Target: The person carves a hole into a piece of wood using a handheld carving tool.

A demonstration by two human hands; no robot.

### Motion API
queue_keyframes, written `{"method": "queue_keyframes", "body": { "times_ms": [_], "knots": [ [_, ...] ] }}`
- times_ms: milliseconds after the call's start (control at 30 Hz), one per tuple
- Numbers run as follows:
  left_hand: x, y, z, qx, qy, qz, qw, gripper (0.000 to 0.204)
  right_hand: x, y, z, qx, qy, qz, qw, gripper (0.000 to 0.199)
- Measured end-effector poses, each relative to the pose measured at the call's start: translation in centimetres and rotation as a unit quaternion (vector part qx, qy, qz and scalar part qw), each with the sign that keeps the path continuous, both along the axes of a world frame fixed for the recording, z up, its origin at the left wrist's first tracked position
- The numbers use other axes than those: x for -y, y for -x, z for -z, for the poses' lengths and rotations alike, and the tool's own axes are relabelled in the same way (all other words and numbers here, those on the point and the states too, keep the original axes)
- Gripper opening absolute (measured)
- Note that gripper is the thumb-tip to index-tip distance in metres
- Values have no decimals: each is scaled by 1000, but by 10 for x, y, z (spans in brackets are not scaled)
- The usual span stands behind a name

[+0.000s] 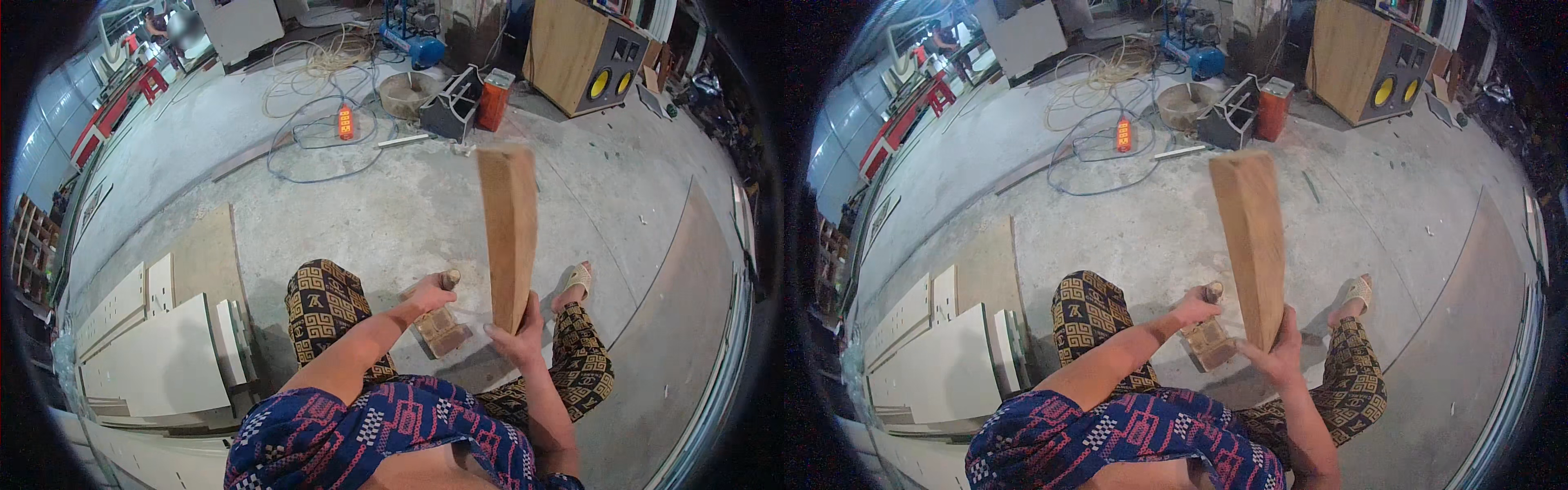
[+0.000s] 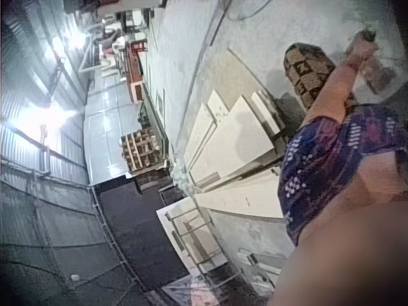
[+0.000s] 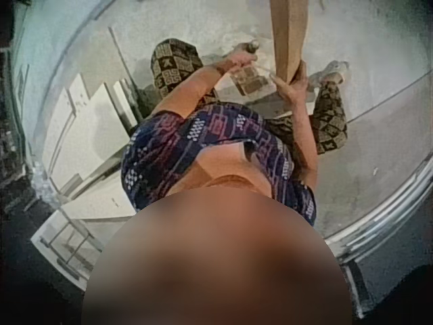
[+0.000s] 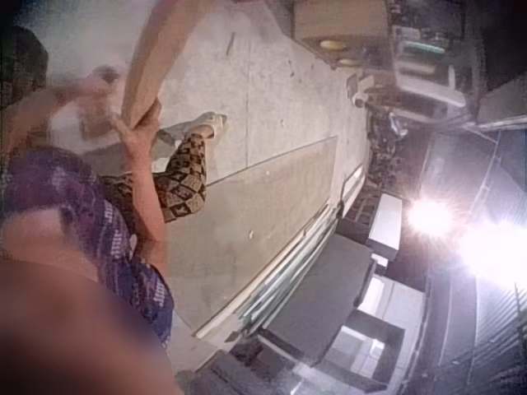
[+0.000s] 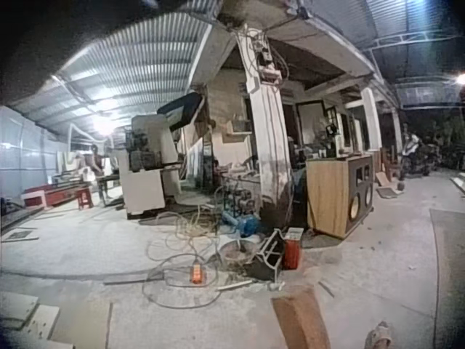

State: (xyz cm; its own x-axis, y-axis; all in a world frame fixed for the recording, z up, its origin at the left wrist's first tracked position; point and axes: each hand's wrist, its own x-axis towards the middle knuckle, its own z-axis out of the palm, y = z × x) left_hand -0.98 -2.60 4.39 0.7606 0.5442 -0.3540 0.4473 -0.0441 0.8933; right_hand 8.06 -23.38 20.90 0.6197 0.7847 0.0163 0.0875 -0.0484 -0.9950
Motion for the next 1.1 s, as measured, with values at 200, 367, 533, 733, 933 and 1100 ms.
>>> {"method": "queue_keyframes", "body": {
  "times_ms": [200, 367, 533, 733, 933, 1100],
  "knots": [
    [9, -11, 15, 107, 18, -12, 994, 38, 11, -1, 54, 173, 217, -59, 959, 76],
    [-7, -7, 58, 27, -9, 9, 1000, 43, -14, 3, 85, 45, 170, -65, 982, 68],
    [16, -8, -12, 8, 65, -15, 998, 42, -19, -37, 150, 40, 246, 100, 963, 56],
    [6, -8, -36, 45, 43, 17, 998, 51, 24, -90, 271, 66, 420, 201, 882, 54],
    [-66, 32, -113, 244, 11, 108, 964, 30, 3, -62, 234, 180, 542, 155, 806, 56],
    [-100, 61, -113, 132, -63, -19, 989, 25, -15, -58, 276, 511, 355, 137, 771, 35]
  ]
}}
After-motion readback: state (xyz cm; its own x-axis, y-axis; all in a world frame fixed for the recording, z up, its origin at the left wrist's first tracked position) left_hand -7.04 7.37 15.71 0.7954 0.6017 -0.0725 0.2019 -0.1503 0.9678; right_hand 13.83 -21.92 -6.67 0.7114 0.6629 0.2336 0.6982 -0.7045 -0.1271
